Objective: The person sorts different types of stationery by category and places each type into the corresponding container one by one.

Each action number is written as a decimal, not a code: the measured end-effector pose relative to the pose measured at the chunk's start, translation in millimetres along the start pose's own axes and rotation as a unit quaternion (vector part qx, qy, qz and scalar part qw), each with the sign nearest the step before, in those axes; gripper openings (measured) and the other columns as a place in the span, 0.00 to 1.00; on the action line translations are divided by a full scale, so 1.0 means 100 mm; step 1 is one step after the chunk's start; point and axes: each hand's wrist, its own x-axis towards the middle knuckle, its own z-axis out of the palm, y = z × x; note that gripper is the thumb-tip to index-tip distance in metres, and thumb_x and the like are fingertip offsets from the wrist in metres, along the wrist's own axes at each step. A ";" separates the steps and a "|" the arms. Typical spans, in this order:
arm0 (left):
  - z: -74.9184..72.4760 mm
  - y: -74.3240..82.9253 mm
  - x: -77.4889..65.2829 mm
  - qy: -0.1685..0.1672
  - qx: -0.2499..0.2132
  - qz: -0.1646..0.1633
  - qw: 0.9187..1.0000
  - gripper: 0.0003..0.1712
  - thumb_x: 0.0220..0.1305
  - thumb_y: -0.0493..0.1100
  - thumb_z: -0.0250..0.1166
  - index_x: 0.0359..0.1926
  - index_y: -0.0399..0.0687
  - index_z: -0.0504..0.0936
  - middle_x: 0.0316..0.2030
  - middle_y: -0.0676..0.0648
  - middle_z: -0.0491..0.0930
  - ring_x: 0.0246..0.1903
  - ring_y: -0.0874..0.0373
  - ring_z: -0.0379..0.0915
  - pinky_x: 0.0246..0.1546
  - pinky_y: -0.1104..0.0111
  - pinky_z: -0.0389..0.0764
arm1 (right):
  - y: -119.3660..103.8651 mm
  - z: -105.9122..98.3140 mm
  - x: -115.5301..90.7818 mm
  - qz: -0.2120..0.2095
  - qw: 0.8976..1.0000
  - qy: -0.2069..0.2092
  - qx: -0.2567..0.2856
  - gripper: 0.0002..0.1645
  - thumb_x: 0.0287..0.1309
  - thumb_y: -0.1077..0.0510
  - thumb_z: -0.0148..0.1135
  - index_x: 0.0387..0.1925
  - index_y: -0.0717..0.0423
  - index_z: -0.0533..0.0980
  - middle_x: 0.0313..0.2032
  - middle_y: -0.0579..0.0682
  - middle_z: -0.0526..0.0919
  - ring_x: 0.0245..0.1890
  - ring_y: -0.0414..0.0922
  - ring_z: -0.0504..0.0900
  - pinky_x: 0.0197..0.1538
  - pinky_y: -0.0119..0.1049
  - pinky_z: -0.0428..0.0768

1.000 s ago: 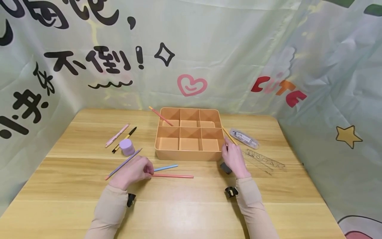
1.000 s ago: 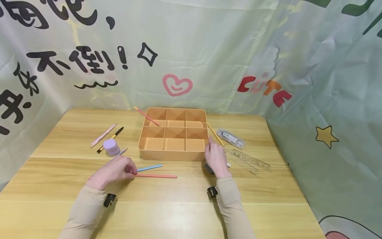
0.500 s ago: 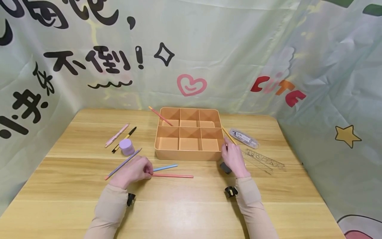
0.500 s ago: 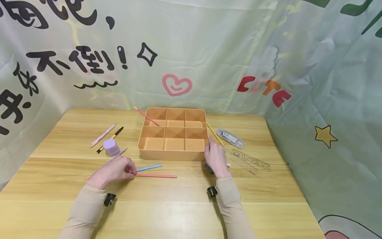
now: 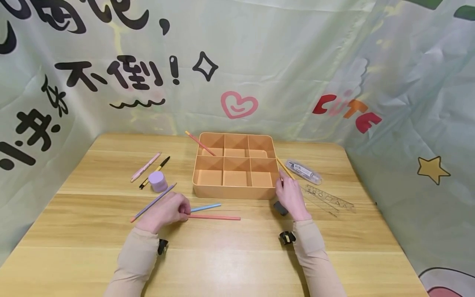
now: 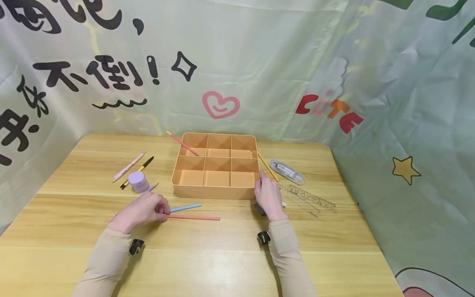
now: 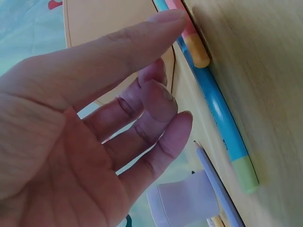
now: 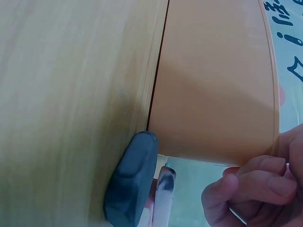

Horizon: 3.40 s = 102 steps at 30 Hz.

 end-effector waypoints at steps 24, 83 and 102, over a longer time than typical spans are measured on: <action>0.03 -0.02 -0.01 -0.014 0.021 -0.005 1.000 0.11 0.56 0.30 0.71 0.23 0.47 0.82 0.24 0.55 0.78 0.26 0.66 0.67 0.27 0.76 0.70 | 0.00 -0.01 0.01 0.010 1.000 -0.009 -0.007 0.27 0.69 0.65 0.48 0.64 0.76 0.69 0.18 0.60 0.75 0.16 0.47 0.67 0.22 0.42 0.68; -0.22 -0.04 0.02 0.499 -0.178 -0.078 0.845 0.07 0.64 0.31 0.67 0.41 0.32 0.88 0.34 0.34 0.87 0.32 0.86 0.74 0.37 0.92 0.75 | -0.02 -0.02 0.00 0.011 1.000 -0.023 -0.009 0.27 0.70 0.63 0.46 0.66 0.76 0.68 0.28 0.68 0.82 0.22 0.55 0.77 0.32 0.52 0.79; -0.81 -0.05 0.72 0.339 -0.078 -0.105 0.932 0.11 0.71 0.34 0.59 0.46 0.34 0.87 0.40 0.33 0.87 0.40 0.41 0.83 0.36 0.67 0.72 | 0.01 -0.02 0.00 0.004 1.000 -0.011 -0.013 0.26 0.70 0.64 0.47 0.64 0.76 0.69 0.41 0.76 0.83 0.30 0.61 0.80 0.42 0.59 0.80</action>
